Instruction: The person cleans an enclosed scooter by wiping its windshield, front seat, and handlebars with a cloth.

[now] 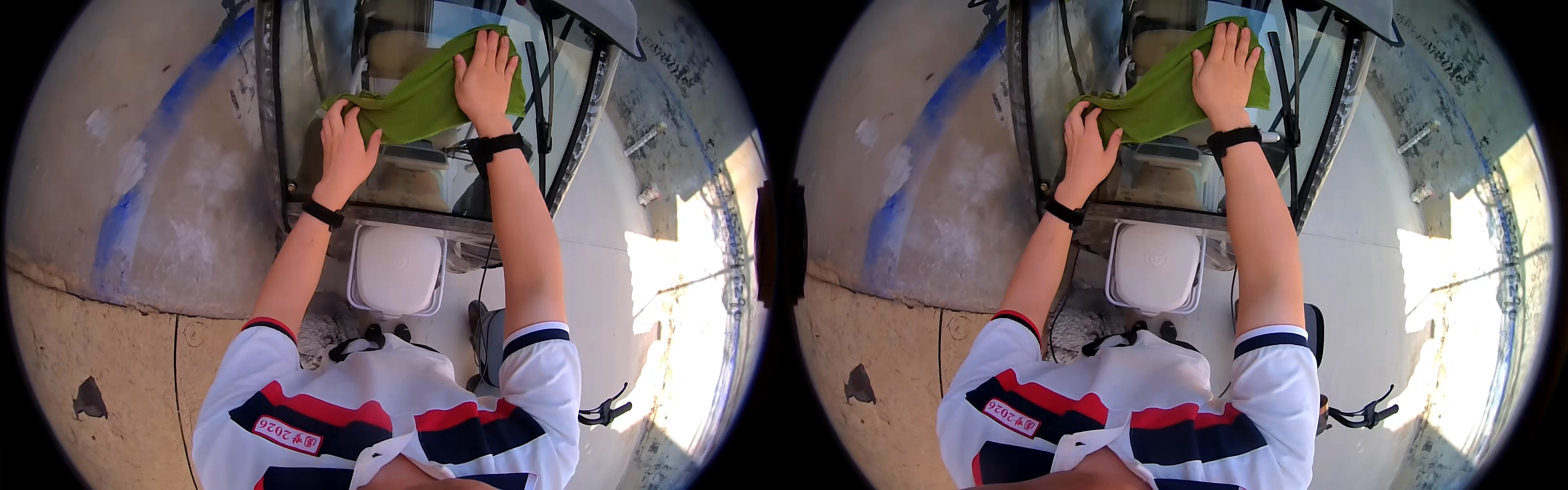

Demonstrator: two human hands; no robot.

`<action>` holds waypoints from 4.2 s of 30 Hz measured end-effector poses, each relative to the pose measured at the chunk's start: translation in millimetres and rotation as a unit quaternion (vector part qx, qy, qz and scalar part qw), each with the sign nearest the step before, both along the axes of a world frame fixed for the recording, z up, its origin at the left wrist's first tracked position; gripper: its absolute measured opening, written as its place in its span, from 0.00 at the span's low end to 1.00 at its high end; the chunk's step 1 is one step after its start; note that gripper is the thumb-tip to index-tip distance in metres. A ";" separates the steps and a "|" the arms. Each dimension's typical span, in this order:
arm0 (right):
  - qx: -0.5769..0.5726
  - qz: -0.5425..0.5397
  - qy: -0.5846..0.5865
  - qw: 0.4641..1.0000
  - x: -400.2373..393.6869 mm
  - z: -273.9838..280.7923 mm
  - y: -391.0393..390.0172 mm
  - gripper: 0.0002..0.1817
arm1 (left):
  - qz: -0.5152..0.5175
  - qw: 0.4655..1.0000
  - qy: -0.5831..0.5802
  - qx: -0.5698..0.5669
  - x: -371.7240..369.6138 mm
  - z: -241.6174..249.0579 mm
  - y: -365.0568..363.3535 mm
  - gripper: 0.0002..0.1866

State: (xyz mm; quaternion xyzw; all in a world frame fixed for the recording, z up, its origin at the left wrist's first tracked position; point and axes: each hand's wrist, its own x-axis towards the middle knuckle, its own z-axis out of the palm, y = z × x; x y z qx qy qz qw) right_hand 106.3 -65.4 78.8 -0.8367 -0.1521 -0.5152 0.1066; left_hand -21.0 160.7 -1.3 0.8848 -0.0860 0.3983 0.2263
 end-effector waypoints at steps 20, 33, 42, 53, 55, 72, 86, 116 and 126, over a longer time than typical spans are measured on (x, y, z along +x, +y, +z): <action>-0.031 -0.002 -0.040 0.999 58.1 37.7 78.2 0.38 | -0.013 0.999 0.032 0.034 9.7 -4.0 45.9 0.39; -0.135 0.126 0.003 0.983 20.8 54.0 181.9 0.35 | 0.032 0.999 0.034 0.021 -3.5 -21.9 69.3 0.37; -0.251 0.122 0.025 0.960 5.0 24.9 205.9 0.35 | 0.057 0.997 0.045 0.018 -5.5 -29.4 76.1 0.37; -0.113 0.100 0.082 0.985 -10.5 38.2 139.1 0.36 | 0.068 0.997 0.035 -0.022 1.0 -21.6 65.2 0.40; -0.102 0.061 0.052 0.992 -5.1 34.9 119.3 0.39 | 0.056 0.997 0.030 -0.037 4.0 -21.1 62.7 0.40; -0.036 -0.087 0.002 0.996 -24.6 -15.6 -0.5 0.44 | 0.075 0.997 0.021 0.001 34.0 20.9 16.1 0.39; -0.017 -0.121 0.034 0.992 -55.8 -33.8 -33.4 0.39 | 0.033 0.999 -0.004 -0.016 10.3 1.3 -22.6 0.35; 0.006 -0.052 0.076 0.996 -74.4 -53.9 -18.4 0.39 | 0.027 0.996 -0.004 0.081 41.0 8.9 -21.3 0.28; 0.019 -0.023 0.036 0.999 -37.9 -32.9 -6.5 0.40 | -0.021 0.997 -0.028 0.071 58.1 14.1 -12.5 0.30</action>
